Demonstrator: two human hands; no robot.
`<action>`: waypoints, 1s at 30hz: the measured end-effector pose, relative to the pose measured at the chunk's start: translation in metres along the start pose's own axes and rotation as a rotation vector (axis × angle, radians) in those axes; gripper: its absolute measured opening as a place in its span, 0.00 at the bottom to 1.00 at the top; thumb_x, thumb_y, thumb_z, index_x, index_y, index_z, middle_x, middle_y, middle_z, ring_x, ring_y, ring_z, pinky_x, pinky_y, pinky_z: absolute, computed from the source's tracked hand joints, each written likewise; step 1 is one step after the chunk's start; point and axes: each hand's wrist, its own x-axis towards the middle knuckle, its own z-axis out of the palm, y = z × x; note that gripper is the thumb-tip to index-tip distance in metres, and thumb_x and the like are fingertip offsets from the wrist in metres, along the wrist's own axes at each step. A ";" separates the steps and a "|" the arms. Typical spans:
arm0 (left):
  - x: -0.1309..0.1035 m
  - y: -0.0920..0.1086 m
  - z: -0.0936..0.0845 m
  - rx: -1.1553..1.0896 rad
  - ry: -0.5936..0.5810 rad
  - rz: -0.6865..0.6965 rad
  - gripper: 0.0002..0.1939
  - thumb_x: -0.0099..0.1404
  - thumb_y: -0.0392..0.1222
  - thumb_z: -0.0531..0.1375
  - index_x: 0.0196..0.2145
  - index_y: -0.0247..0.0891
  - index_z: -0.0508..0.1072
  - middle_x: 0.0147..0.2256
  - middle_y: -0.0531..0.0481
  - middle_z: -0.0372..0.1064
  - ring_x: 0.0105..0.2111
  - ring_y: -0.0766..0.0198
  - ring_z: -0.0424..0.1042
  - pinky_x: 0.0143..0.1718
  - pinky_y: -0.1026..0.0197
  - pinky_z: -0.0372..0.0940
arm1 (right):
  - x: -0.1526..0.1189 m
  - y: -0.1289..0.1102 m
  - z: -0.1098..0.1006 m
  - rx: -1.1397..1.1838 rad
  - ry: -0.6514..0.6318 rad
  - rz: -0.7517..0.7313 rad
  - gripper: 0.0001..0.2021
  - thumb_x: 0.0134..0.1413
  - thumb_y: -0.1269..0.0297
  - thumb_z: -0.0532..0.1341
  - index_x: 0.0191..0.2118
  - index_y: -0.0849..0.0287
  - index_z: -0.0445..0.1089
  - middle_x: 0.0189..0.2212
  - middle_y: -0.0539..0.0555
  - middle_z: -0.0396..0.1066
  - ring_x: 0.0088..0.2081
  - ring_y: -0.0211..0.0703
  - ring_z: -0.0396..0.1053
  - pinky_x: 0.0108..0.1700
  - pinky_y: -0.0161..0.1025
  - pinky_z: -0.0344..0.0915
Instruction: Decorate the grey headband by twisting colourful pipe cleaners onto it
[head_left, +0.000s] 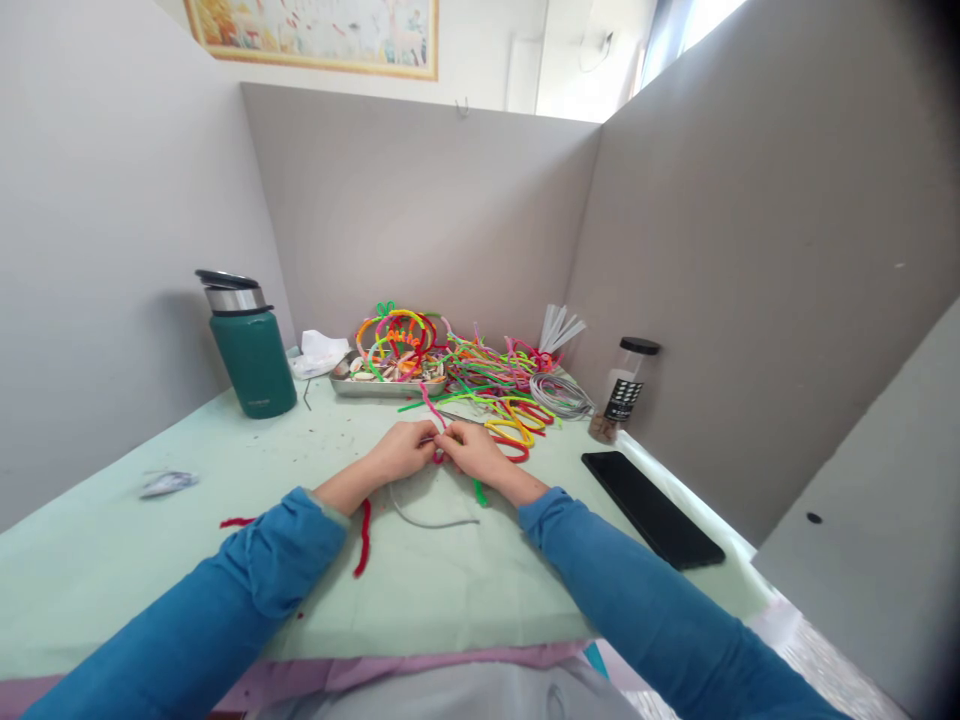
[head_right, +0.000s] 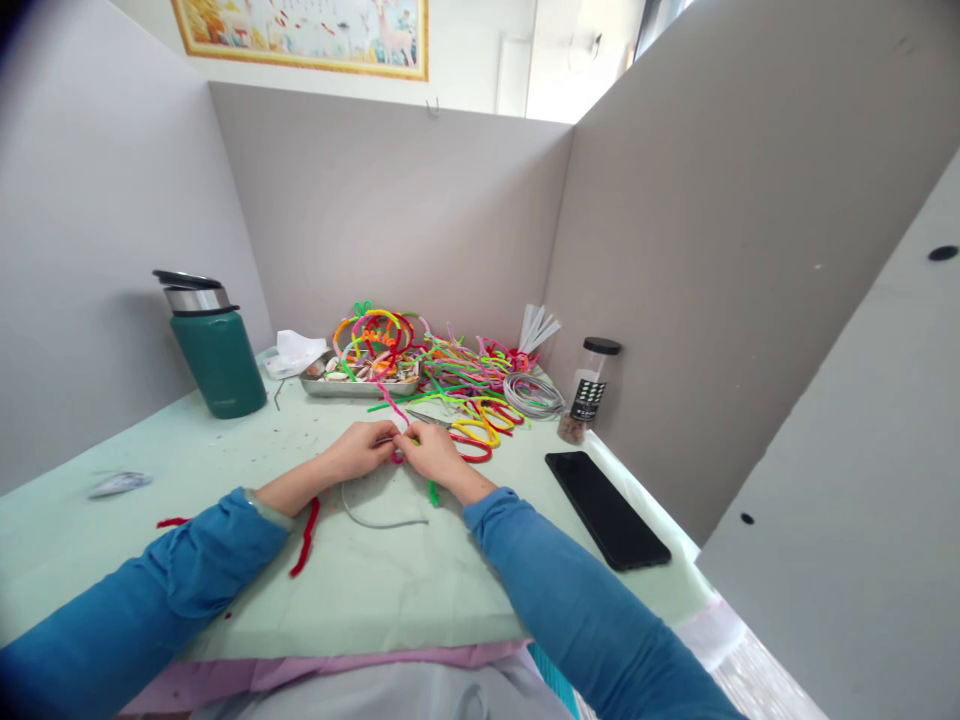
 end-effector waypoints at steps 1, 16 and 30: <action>0.000 0.000 0.000 0.002 -0.002 -0.001 0.09 0.55 0.37 0.50 0.29 0.36 0.69 0.25 0.51 0.68 0.26 0.66 0.65 0.28 0.66 0.56 | 0.000 -0.001 0.000 -0.003 -0.002 0.002 0.12 0.53 0.60 0.54 0.28 0.62 0.68 0.20 0.49 0.66 0.24 0.34 0.60 0.27 0.30 0.52; -0.001 0.003 -0.001 0.036 -0.008 0.015 0.10 0.55 0.35 0.50 0.30 0.36 0.70 0.26 0.51 0.69 0.27 0.65 0.65 0.29 0.66 0.55 | -0.002 0.000 0.000 -0.055 0.020 -0.045 0.12 0.53 0.60 0.54 0.28 0.62 0.69 0.22 0.50 0.67 0.26 0.35 0.60 0.28 0.31 0.51; -0.001 0.003 -0.001 0.034 0.018 -0.041 0.10 0.56 0.40 0.50 0.25 0.36 0.69 0.21 0.53 0.64 0.23 0.68 0.61 0.25 0.67 0.51 | 0.001 0.002 0.000 0.015 0.008 -0.016 0.13 0.54 0.59 0.53 0.27 0.62 0.67 0.21 0.49 0.66 0.25 0.33 0.60 0.28 0.30 0.53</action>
